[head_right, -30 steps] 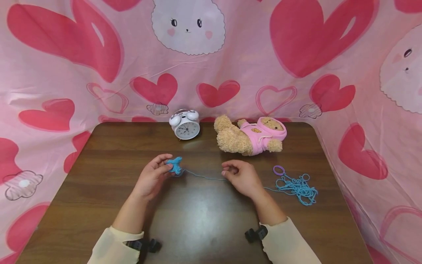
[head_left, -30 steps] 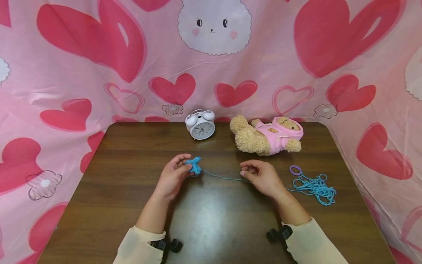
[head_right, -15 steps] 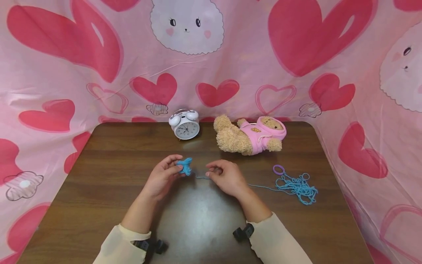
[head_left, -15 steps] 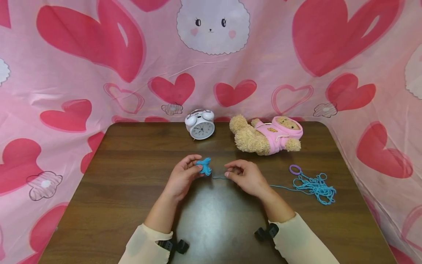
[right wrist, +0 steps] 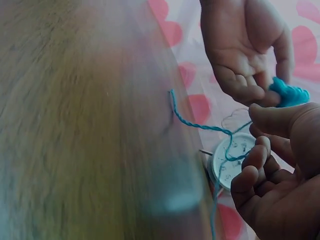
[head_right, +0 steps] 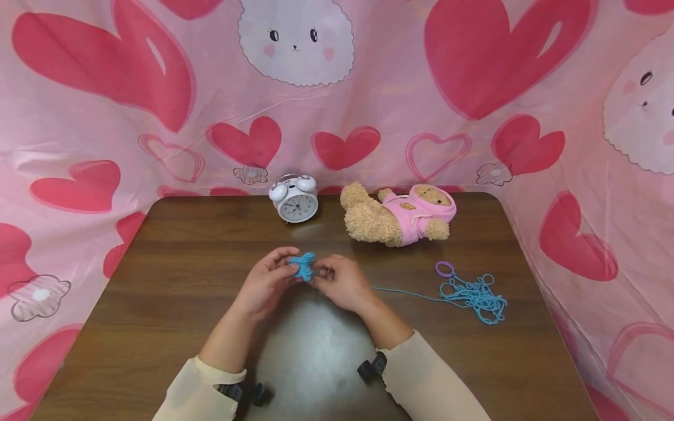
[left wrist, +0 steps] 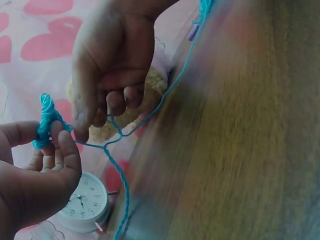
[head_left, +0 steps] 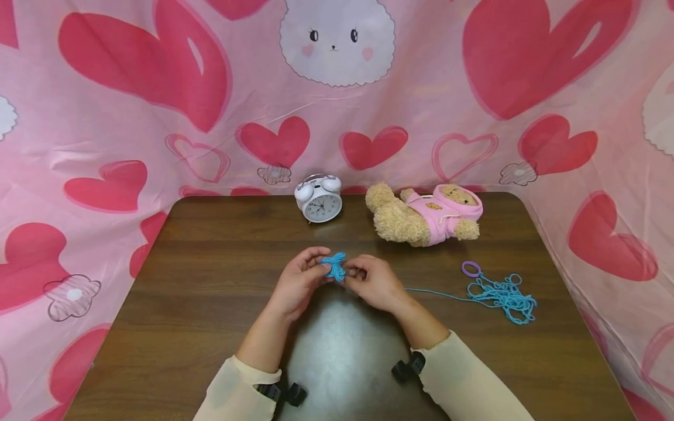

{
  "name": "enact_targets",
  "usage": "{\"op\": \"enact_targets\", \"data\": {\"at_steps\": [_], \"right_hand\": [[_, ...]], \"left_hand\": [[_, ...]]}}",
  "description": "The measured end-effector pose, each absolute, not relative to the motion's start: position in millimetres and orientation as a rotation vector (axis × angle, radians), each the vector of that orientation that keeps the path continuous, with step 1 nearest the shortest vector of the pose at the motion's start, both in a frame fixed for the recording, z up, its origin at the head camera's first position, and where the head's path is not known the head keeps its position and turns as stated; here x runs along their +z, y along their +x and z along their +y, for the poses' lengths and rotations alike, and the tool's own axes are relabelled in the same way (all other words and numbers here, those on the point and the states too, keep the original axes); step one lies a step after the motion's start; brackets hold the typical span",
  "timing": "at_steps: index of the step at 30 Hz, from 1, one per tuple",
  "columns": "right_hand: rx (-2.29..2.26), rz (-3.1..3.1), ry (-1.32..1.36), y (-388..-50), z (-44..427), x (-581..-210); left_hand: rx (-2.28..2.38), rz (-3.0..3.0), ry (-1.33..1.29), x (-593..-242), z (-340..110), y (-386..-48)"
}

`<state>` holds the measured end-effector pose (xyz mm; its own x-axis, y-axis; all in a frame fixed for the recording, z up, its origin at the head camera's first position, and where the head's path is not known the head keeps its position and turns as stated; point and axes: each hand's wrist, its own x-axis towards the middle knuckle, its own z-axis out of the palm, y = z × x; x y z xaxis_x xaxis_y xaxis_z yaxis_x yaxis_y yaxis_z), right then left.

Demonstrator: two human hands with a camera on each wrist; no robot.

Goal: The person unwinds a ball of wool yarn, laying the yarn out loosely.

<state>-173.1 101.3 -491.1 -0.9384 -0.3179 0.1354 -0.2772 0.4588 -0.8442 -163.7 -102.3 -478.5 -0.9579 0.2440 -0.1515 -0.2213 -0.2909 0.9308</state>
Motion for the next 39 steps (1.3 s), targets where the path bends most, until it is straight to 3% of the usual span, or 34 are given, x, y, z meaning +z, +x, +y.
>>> {"op": "enact_targets", "data": {"at_steps": [39], "right_hand": [[-1.532, 2.584, -0.606, -173, 85, -498]], "left_hand": [[2.373, 1.672, -0.035, -474, -124, -165]]}}
